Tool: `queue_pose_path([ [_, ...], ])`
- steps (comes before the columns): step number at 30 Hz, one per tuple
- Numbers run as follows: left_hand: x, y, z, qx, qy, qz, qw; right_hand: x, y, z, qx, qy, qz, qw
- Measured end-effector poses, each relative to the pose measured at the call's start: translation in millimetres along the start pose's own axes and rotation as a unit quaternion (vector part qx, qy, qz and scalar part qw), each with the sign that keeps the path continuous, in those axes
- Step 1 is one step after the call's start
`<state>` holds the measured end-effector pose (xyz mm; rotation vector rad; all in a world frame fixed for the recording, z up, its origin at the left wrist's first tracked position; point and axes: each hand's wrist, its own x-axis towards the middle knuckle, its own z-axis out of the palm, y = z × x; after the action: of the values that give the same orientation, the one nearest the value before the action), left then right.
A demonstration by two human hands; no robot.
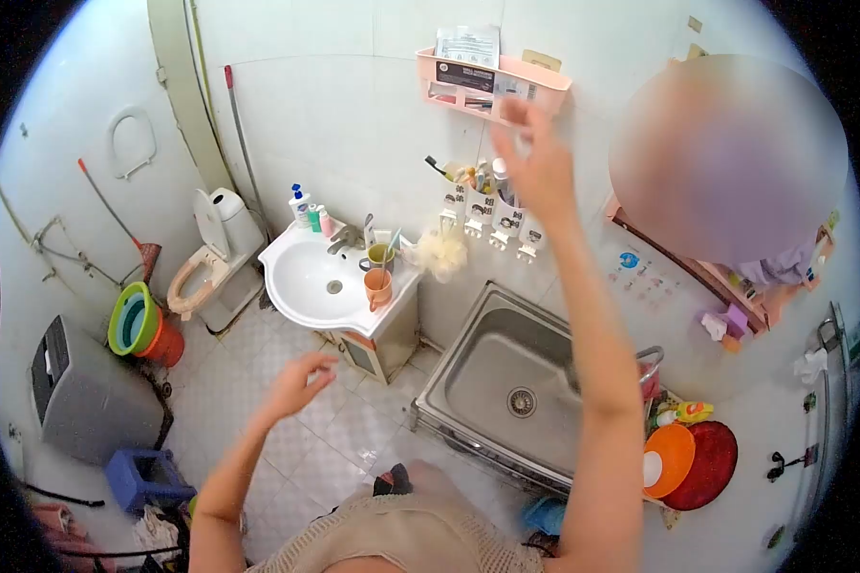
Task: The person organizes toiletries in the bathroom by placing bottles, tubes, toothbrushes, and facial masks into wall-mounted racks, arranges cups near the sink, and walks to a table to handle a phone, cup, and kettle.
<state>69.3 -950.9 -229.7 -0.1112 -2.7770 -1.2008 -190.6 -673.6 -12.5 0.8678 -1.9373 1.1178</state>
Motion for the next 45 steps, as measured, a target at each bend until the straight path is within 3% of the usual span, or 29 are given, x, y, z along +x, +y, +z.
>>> queue_pose_path([
  [2, 46.7, 19.3, -29.4, -0.003, -0.001, 0.072, 0.997, 52.9, 4.5, 3.4, 0.018, 0.001, 0.042, 0.999],
  [5, 117.1, 53.7, -60.7, 0.027, -0.006, 0.165, 0.986, 122.7, 46.0, 13.5, -0.093, -0.019, -0.019, 0.995],
  [7, 159.7, 83.7, -77.9, 0.05, -0.03, 0.196, 0.979, 155.6, 65.0, 20.8, -0.228, -0.108, 0.075, 0.965],
  [8, 179.5, 95.2, -85.6, 0.052, -0.031, 0.199, 0.978, 173.3, 78.5, 24.2, -0.23, -0.105, 0.076, 0.965],
  [10, 214.9, 111.6, -97.2, 0.08, 0.003, 0.314, 0.946, 200.2, 105.5, 34.5, -0.3, -0.224, 0.183, 0.909],
  [11, 233.6, 116.9, -104.4, 0.086, 0.009, 0.318, 0.944, 210.3, 117.2, 40.5, -0.299, -0.217, 0.177, 0.912],
  [13, 267.9, 124.9, -120.2, 0.117, 0.035, 0.377, 0.918, 215.0, 121.9, 52.0, -0.18, -0.252, 0.318, 0.896],
  [15, 305.8, 129.2, -136.6, 0.126, 0.055, 0.393, 0.909, 214.3, 123.5, 57.0, -0.178, -0.243, 0.331, 0.895],
  [17, 337.1, 140.7, -155.7, 0.111, 0.073, 0.368, 0.92, 213.9, 126.1, 59.0, -0.046, -0.243, 0.334, 0.91],
  [19, 369.1, 149.6, -167.1, 0.088, 0.093, 0.367, 0.921, 217.3, 133.3, 61.2, -0.062, -0.236, 0.313, 0.918],
  [21, 396.2, 155.4, -171.6, 0.061, 0.108, 0.36, 0.925, 222.3, 134.6, 59.2, -0.047, -0.171, 0.162, 0.971],
  [23, 423.9, 169.4, -173.4, -0.065, 0.118, 0.341, 0.93, 225.7, 97.6, 54.7, -0.105, -0.117, 0.129, 0.979],
  [25, 447.9, 187.3, -170.0, -0.115, 0.135, 0.319, 0.931, 222.0, 58.7, 55.7, -0.175, 0.054, -0.04, 0.982],
  [26, 455.7, 194.7, -167.4, -0.161, 0.153, 0.29, 0.931, 217.8, 42.6, 60.1, -0.182, 0.055, -0.037, 0.981],
  [27, 459.9, 201.7, -166.7, -0.165, 0.146, 0.293, 0.93, 212.9, 28.4, 65.5, -0.181, 0.024, -0.058, 0.981],
  [29, 464.6, 212.5, -165.5, -0.324, 0.021, 0.31, 0.894, 208.7, 29.0, 67.0, -0.186, -0.007, -0.072, 0.98],
  [32, 473.1, 206.9, -155.0, -0.354, 0.001, 0.309, 0.883, 207.4, 46.7, 63.9, -0.105, -0.104, -0.067, 0.987],
  [34, 489.4, 198.1, -152.1, -0.379, -0.006, 0.303, 0.875, 204.6, 57.4, 54.9, -0.141, -0.12, -0.052, 0.981],
  [36, 509.0, 188.3, -159.4, -0.321, -0.003, 0.3, 0.898, 206.5, 64.7, 38.9, -0.177, -0.137, -0.039, 0.974],
  [38, 518.2, 181.6, -162.9, -0.296, -0.004, 0.306, 0.905, 212.8, 69.3, 21.2, -0.21, -0.306, 0.074, 0.925],
  [39, 521.7, 179.2, -164.7, -0.266, -0.001, 0.309, 0.913, 212.3, 69.7, 16.7, -0.214, -0.304, 0.077, 0.925],
  [41, 530.2, 173.6, -163.6, -0.271, -0.025, 0.296, 0.916, 206.9, 71.6, 8.8, -0.225, -0.419, 0.142, 0.868],
  [43, 537.6, 168.2, -161.8, -0.277, -0.051, 0.282, 0.917, 203.7, 84.0, 8.9, -0.218, -0.434, 0.199, 0.851],
  [45, 544.3, 163.2, -160.9, -0.192, -0.035, 0.31, 0.93, 200.5, 93.5, 10.1, -0.233, -0.483, 0.244, 0.808],
])
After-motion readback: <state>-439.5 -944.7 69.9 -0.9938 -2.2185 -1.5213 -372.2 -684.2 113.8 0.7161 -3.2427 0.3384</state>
